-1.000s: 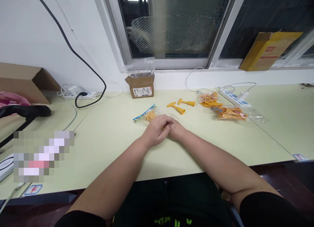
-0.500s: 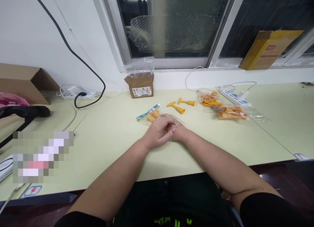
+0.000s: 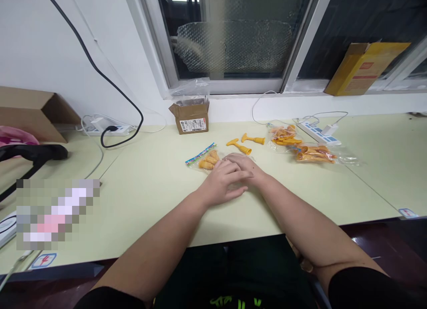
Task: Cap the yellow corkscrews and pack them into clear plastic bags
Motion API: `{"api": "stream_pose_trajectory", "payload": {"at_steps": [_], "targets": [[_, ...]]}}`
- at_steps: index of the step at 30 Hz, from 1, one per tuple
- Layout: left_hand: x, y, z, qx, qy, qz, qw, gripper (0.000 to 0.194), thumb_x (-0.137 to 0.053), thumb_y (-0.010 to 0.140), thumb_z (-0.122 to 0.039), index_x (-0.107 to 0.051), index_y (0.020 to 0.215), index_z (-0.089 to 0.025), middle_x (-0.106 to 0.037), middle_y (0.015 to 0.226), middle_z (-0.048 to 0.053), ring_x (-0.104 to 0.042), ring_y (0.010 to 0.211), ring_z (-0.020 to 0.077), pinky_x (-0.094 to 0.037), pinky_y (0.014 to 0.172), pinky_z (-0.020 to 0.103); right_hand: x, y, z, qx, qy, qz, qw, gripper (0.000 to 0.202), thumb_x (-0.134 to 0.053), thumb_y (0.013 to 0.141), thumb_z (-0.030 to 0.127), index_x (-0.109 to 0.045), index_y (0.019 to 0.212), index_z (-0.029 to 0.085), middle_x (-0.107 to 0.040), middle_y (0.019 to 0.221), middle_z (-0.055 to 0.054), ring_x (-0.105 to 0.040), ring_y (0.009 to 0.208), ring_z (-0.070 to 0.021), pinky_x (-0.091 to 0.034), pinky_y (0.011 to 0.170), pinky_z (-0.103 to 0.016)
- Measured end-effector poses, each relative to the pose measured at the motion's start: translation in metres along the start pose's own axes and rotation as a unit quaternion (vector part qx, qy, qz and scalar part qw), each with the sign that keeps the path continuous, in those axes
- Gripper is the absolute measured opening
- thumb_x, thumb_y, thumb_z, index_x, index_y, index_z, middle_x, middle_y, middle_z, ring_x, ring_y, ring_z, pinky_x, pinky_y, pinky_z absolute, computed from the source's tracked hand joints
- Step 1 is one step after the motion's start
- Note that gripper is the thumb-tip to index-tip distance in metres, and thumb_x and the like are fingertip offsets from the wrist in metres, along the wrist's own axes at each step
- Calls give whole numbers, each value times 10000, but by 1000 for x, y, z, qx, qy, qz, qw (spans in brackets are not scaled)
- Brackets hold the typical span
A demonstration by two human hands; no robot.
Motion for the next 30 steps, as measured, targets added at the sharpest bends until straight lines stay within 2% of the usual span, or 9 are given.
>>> {"api": "stream_pose_trajectory", "payload": {"at_steps": [2, 6, 10, 14, 18, 21, 25, 28, 30], "targets": [[-1, -1, 3, 5, 15, 14, 1000, 234, -625, 977, -290, -724, 1189, -299, -725, 1007, 57, -643, 1021, 235, -415, 942, 398, 13, -4, 1, 6, 17, -26, 1000, 128, -640, 862, 220, -703, 973, 217, -747, 953, -57, -697, 873, -216, -574, 806, -377], [6, -3, 10, 14, 20, 15, 1000, 207, -546, 1003, -216, -743, 1047, -262, -723, 883, 29, -661, 883, 195, -402, 880, 371, 44, -18, -4, -40, 16, -189, 981, 144, -580, 874, 203, -721, 903, 215, -740, 768, -30, -637, 595, -154, -525, 598, -302], [9, -3, 11, 29, 10, 19, 999, 237, -527, 1022, -271, -721, 1156, -247, -696, 863, 31, -650, 879, 193, -433, 885, 357, 61, -27, -8, -63, 28, -301, 951, 107, -612, 870, 217, -718, 863, 206, -683, 616, 4, -594, 493, -133, -507, 537, -274], [3, -3, 13, 56, -19, 30, 998, 334, -534, 1026, -328, -647, 1334, -263, -696, 967, 47, -638, 883, 191, -475, 834, 329, 52, -21, -4, -33, 64, -218, 973, 96, -726, 842, 302, -721, 869, 210, -707, 648, 6, -614, 516, -124, -532, 541, -255], [4, -5, 17, 109, -46, 19, 993, 398, -571, 1008, -348, -586, 1400, -281, -713, 1148, 49, -636, 861, 168, -490, 804, 307, 42, -19, 10, 22, 74, -168, 983, 233, -787, 788, 273, -726, 1006, 217, -779, 848, -27, -680, 631, -141, -582, 614, -272], [8, -6, 19, 133, -40, 17, 990, 378, -638, 959, -408, -614, 1305, -258, -703, 988, 22, -611, 778, 162, -468, 730, 298, 42, -20, 17, 34, 71, -178, 981, 313, -771, 828, 291, -709, 1127, 224, -791, 967, -55, -706, 691, -155, -602, 654, -294], [14, -7, 22, 167, -23, -29, 985, 178, -613, 959, -400, -595, 997, -227, -590, 779, -21, -530, 655, 135, -415, 647, 286, 54, -23, 11, 4, 45, -247, 968, 136, -663, 909, 298, -703, 1020, 230, -762, 858, -46, -694, 704, -179, -595, 682, -332], [17, -7, 23, 158, -11, -77, 984, 209, -613, 941, -339, -475, 835, -224, -525, 743, -24, -481, 644, 132, -393, 625, 284, 61, -24, -5, -35, -3, -284, 958, 164, -625, 924, 303, -695, 1056, 235, -755, 1018, -84, -707, 941, -240, -593, 828, -400], [18, -7, 24, 150, -6, -94, 984, 242, -611, 921, -290, -411, 800, -230, -483, 723, -29, -449, 631, 132, -380, 606, 282, 58, -22, -21, -84, -37, -259, 962, 322, -629, 923, 334, -668, 1225, 226, -711, 1232, -123, -649, 1177, -285, -544, 999, -469]]}}
Point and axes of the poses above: each hand's wrist, its own y-axis towards the middle knuckle, its own x-axis out of the back of the hand, z = x × y, the point moved 5 cm from there along y, towards the middle knuckle
